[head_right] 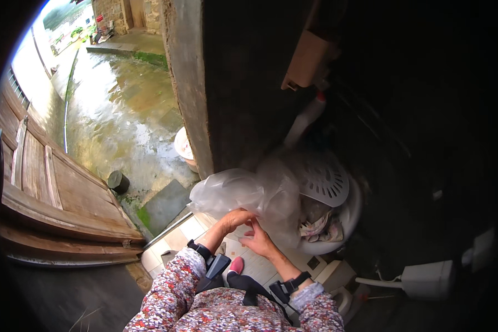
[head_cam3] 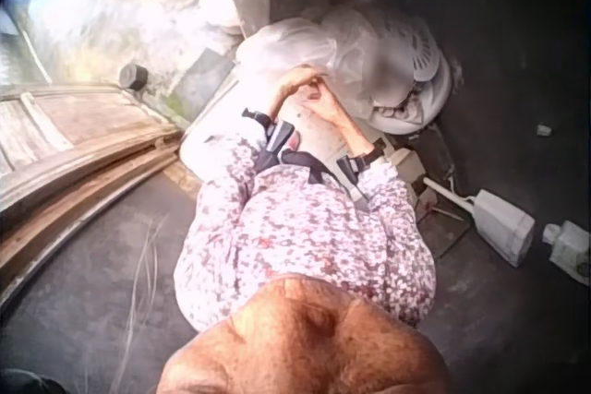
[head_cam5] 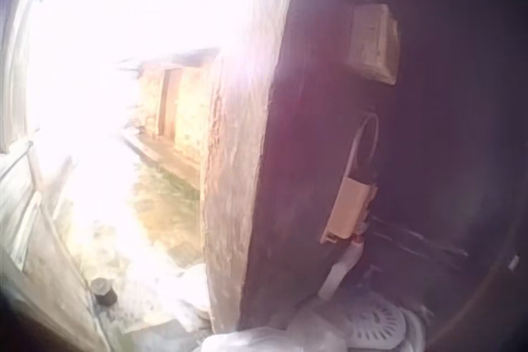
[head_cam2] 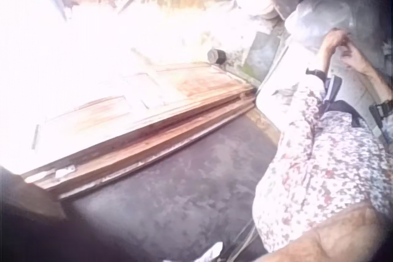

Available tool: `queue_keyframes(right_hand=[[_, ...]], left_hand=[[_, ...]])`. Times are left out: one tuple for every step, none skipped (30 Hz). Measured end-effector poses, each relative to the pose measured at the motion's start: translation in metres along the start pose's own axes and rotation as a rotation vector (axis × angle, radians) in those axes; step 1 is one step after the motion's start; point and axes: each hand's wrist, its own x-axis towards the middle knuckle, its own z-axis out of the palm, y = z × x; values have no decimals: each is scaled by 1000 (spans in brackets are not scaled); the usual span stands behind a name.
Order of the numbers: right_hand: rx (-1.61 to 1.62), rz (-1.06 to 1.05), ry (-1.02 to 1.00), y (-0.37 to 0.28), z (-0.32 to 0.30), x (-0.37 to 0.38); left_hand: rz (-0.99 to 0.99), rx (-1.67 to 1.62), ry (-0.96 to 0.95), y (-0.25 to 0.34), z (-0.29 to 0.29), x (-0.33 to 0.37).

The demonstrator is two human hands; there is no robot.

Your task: Transferring clothes from a bucket into a portable washing machine.

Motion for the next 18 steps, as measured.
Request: queue_keyframes(right_hand=[[149, 139, -29, -6, -3, 14], [301, 276, -69, -9, 1, 26], [292, 272, -83, -9, 8, 35], [414, 260, -18, -7, 14, 43], [532, 250, 39, -5, 18, 50], [519, 249, 17, 1, 19, 59], [512, 83, 118, 6, 20, 68], [507, -80, 215, 8, 23, 74], [501, -78, 188, 10, 20, 79], [292, -177, 158, 12, 12, 82], [88, -278, 133, 13, 4, 87], [90, -276, 116, 8, -2, 94], [462, -37, 190, 3, -8, 104], [828, 218, 266, -1, -12, 110], [830, 224, 260, 5, -17, 119], [908, 223, 314, 18, -21, 130], [984, 220, 357, 23, -23, 143], [986, 229, 333, 17, -22, 152]], left_hand=[[-38, 85, -72, 10, 3, -2], [-32, 76, -58, 12, 2, -4], [51, 208, 38, 13, 2, -6], [133, 339, 134, 14, 1, -7], [82, 437, 148, 17, -3, -7], [85, 423, 169, 18, -5, -6], [104, 410, 225, 18, -6, -5], [117, 397, 281, 16, -8, -7], [115, 382, 303, 14, -9, -10], [267, 309, 350, 9, -8, -15], [419, 243, 392, 6, -6, -21], [413, 236, 407, 2, -4, -31], [406, 289, 460, -4, -2, -45], [397, 344, 506, -16, -1, -58], [439, 324, 497, -28, -3, -67], [481, 304, 487, -44, -7, -77], [329, 313, 489, -67, -15, -85], [172, 316, 497, -92, -24, -95]])
